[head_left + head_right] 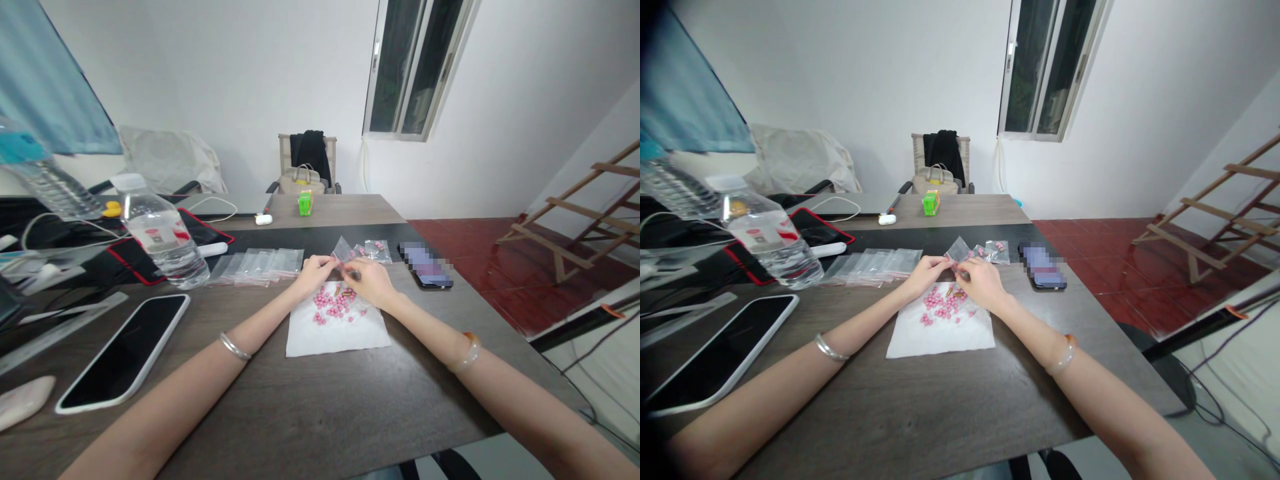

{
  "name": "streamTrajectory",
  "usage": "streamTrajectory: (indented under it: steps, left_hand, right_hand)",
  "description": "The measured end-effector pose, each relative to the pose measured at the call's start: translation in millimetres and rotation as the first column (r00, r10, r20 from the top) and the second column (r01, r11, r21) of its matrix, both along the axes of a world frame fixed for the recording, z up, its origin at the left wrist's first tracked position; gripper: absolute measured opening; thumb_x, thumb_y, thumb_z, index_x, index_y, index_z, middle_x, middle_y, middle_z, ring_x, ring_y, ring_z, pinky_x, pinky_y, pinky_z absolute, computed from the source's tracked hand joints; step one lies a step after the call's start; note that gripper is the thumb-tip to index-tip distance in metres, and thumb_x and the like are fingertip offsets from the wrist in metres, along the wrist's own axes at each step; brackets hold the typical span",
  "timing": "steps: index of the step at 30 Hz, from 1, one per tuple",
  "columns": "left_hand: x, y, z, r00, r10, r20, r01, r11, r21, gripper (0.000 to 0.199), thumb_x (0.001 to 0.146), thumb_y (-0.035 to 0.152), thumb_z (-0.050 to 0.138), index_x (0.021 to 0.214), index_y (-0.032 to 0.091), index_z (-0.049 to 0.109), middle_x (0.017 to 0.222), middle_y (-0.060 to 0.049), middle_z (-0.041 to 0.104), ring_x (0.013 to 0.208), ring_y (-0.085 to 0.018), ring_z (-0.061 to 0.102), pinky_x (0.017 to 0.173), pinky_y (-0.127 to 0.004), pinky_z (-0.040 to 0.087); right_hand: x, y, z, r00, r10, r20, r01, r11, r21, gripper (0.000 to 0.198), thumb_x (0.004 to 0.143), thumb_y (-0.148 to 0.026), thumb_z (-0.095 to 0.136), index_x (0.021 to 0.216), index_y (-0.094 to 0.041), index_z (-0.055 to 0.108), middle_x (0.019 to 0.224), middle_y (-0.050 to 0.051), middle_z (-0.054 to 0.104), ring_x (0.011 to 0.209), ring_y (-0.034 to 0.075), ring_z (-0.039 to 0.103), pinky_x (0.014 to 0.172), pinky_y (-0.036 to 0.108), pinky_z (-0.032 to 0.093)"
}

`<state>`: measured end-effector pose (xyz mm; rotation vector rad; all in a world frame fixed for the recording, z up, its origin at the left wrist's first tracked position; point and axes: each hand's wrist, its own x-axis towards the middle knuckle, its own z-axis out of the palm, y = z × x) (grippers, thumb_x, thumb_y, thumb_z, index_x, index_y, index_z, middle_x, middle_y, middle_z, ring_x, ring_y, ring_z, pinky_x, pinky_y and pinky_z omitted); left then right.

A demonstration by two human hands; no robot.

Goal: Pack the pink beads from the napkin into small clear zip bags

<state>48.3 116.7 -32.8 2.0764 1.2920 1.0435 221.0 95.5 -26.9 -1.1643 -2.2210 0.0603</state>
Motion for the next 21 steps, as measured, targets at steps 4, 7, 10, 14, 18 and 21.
streamTrajectory:
  steps: [4,7,10,14,18,21]
  left_hand:
    - [3.1,-5.6,4.9,0.999,0.011,-0.034,-0.010,0.999,0.041,0.032,0.086,0.032,0.049,0.072,0.018,0.074,0.070,-0.001,0.073,0.070,-0.019,0.065,0.071,-0.030,0.045]
    - [8.1,-11.2,8.6,0.996,0.056,-0.069,-0.050,0.995,0.092,0.029,0.086,0.032,0.053,0.070,0.020,0.074,0.072,-0.001,0.074,0.073,-0.020,0.065,0.082,-0.036,0.041]
    - [12.8,-15.4,10.9,0.990,0.111,-0.091,-0.097,0.985,0.143,0.024,0.084,0.032,0.057,0.069,0.022,0.073,0.078,-0.001,0.076,0.079,-0.021,0.065,0.091,-0.042,0.032]
    - [13.7,-16.7,12.1,0.984,0.152,-0.097,-0.134,0.975,0.175,0.022,0.085,0.031,0.059,0.069,0.022,0.072,0.077,-0.002,0.075,0.077,-0.021,0.065,0.090,-0.043,0.031]
    - [11.6,-16.0,13.0,0.984,0.154,-0.086,-0.136,0.973,0.186,0.023,0.084,0.032,0.061,0.067,0.021,0.071,0.075,-0.003,0.075,0.074,-0.020,0.065,0.084,-0.040,0.036]
    - [10.7,-15.8,13.4,0.990,0.123,-0.068,-0.108,0.974,0.197,0.022,0.085,0.031,0.061,0.068,0.020,0.070,0.075,-0.002,0.074,0.074,-0.019,0.065,0.078,-0.035,0.041]
  right_hand:
    - [-1.4,-3.9,4.4,0.996,-0.061,0.071,0.058,0.997,0.054,0.012,0.084,-0.027,0.061,0.079,-0.020,0.069,0.084,0.005,0.071,0.083,0.020,0.063,0.072,0.031,0.045]
    - [-1.5,-4.1,4.9,0.992,-0.096,0.078,0.090,0.992,0.086,0.014,0.084,-0.027,0.060,0.076,-0.019,0.068,0.080,0.005,0.070,0.082,0.020,0.062,0.075,0.031,0.044]
    - [-1.0,-4.3,4.8,0.992,-0.103,0.074,0.094,0.990,0.108,0.015,0.084,-0.024,0.057,0.076,-0.018,0.067,0.080,0.006,0.070,0.083,0.021,0.061,0.077,0.032,0.044]
    - [-1.4,-6.0,5.5,0.994,-0.050,0.097,0.040,0.993,0.110,0.017,0.086,-0.020,0.051,0.082,-0.017,0.068,0.083,0.006,0.070,0.083,0.020,0.061,0.078,0.031,0.043]
    - [-2.3,-6.5,4.8,0.994,-0.021,0.104,0.010,0.994,0.105,0.017,0.086,-0.017,0.051,0.083,-0.015,0.068,0.083,0.008,0.069,0.082,0.020,0.061,0.077,0.032,0.043]
    - [-1.8,-5.5,3.3,0.999,-0.005,0.044,0.001,0.996,0.085,0.018,0.084,-0.015,0.051,0.083,-0.016,0.068,0.084,0.007,0.070,0.083,0.020,0.062,0.077,0.032,0.044]
